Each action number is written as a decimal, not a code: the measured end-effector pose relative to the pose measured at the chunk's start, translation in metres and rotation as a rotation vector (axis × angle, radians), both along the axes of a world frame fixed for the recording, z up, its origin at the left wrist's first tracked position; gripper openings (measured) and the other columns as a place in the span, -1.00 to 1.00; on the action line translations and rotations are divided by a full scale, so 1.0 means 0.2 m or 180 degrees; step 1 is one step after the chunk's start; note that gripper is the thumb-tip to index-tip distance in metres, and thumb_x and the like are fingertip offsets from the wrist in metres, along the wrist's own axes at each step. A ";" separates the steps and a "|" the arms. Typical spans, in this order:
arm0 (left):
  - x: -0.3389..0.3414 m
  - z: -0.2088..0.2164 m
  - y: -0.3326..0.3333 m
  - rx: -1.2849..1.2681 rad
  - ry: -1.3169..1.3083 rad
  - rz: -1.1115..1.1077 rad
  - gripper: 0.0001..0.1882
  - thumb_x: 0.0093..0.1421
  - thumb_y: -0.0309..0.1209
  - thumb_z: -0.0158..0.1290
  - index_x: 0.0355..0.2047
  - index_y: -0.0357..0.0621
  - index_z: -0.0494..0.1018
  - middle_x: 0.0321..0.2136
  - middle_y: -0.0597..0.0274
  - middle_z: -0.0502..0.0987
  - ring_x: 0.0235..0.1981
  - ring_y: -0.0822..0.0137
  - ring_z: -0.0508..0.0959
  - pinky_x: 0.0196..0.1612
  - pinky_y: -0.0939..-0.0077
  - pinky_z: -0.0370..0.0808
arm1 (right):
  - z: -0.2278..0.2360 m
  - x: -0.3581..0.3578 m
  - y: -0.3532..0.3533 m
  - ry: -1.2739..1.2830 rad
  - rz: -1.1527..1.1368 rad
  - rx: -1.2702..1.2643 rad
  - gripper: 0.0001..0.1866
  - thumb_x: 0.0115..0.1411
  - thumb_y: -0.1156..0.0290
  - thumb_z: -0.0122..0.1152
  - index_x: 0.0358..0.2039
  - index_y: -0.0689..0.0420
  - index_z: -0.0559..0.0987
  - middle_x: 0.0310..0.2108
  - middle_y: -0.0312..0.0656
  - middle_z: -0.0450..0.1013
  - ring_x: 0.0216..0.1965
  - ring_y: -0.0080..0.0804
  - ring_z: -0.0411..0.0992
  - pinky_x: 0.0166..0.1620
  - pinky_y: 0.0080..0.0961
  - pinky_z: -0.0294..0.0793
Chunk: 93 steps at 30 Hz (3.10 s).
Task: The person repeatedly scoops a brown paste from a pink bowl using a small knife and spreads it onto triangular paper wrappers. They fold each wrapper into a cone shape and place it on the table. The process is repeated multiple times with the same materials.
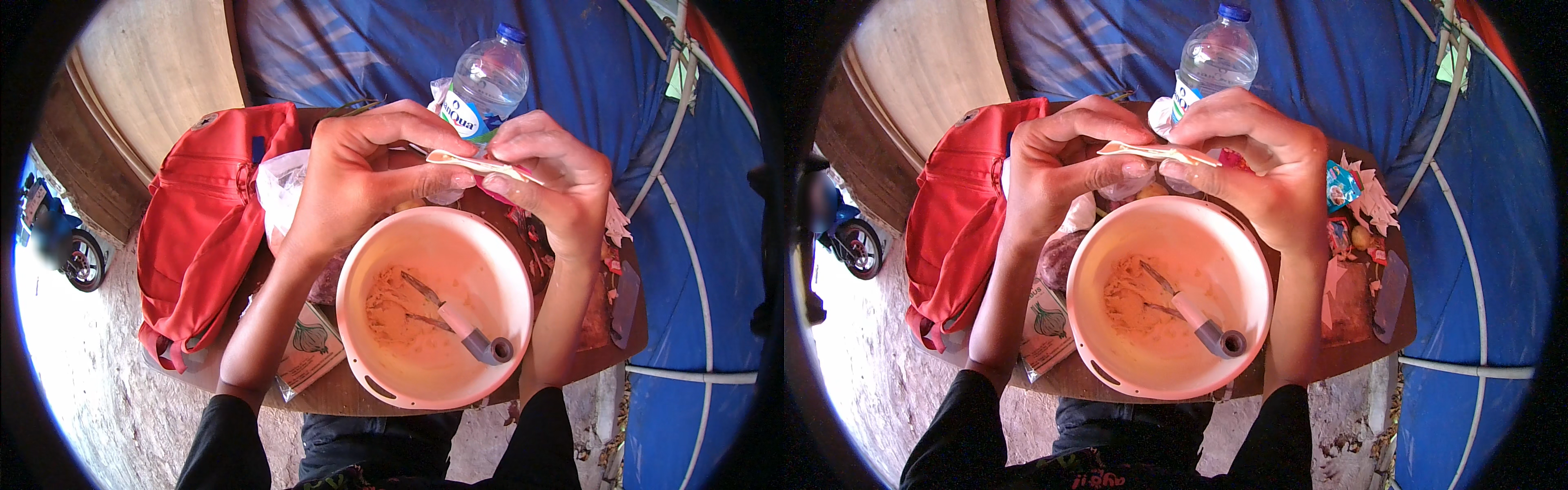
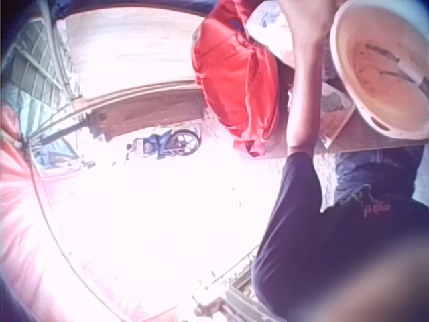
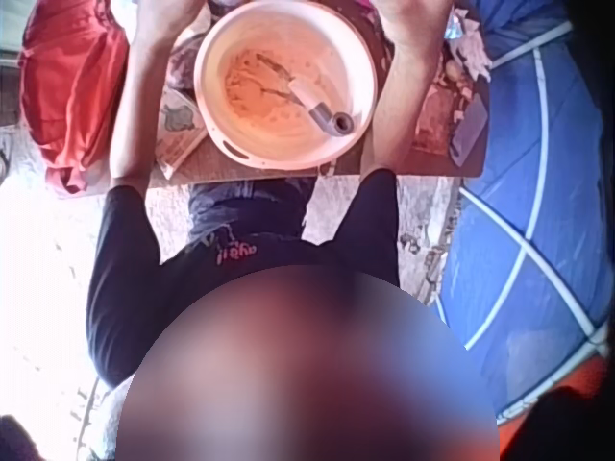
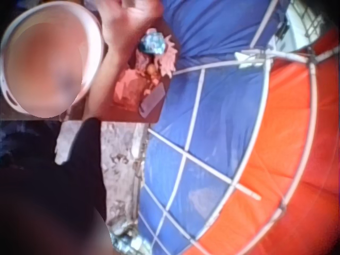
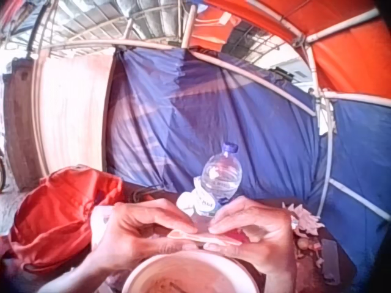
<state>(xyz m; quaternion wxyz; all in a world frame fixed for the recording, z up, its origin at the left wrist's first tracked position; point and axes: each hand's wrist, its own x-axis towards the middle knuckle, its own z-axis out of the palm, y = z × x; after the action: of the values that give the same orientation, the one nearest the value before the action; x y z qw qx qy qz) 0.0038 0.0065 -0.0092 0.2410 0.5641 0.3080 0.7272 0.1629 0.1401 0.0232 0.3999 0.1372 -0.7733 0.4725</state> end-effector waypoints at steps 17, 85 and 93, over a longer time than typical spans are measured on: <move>0.86 -0.02 -0.49 -0.0377 0.1506 -0.0486 -0.60 0.04 -0.39 0.28 -0.11 -0.22 0.52 -0.18 0.06 0.57 -0.15 0.10 0.57 -0.02 0.26 0.48 | 0.17 0.43 0.17 0.0261 -0.1990 -0.0212 -0.78 0.08 0.60 0.38 -0.23 0.33 0.63 -0.31 -0.20 0.59 -0.26 -0.60 0.51 -0.16 -0.71 0.47; -0.28 -0.35 -0.17 -0.1595 0.0748 0.2214 -0.62 0.37 -0.27 -0.03 -0.60 -0.16 0.40 -0.63 0.35 0.37 -0.57 0.53 0.30 -0.38 0.60 0.22 | -0.60 1.51 0.88 -0.0715 -0.4299 -0.1685 -0.85 0.05 0.52 0.33 -0.39 0.35 0.64 -0.55 -0.18 0.55 -0.56 -0.52 0.52 -0.49 -0.65 0.50; -0.18 -0.45 -0.19 -0.1449 0.0097 0.1524 -0.67 0.40 -0.26 -0.07 -0.35 -0.27 0.52 -0.47 0.26 0.54 -0.46 0.52 0.50 -0.24 0.60 0.43 | -0.57 1.43 1.30 -0.0540 -0.3856 -0.2221 -0.81 0.10 0.47 0.34 -0.31 0.31 0.63 -0.42 -0.15 0.57 -0.43 -0.41 0.57 -0.27 -0.57 0.61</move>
<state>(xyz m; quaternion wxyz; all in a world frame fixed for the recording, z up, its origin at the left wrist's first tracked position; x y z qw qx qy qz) -0.0324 -0.0314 -0.0998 0.1785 0.4181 0.5900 0.6672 0.4485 0.4002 -0.0916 0.5517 -0.4911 -0.5455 0.3962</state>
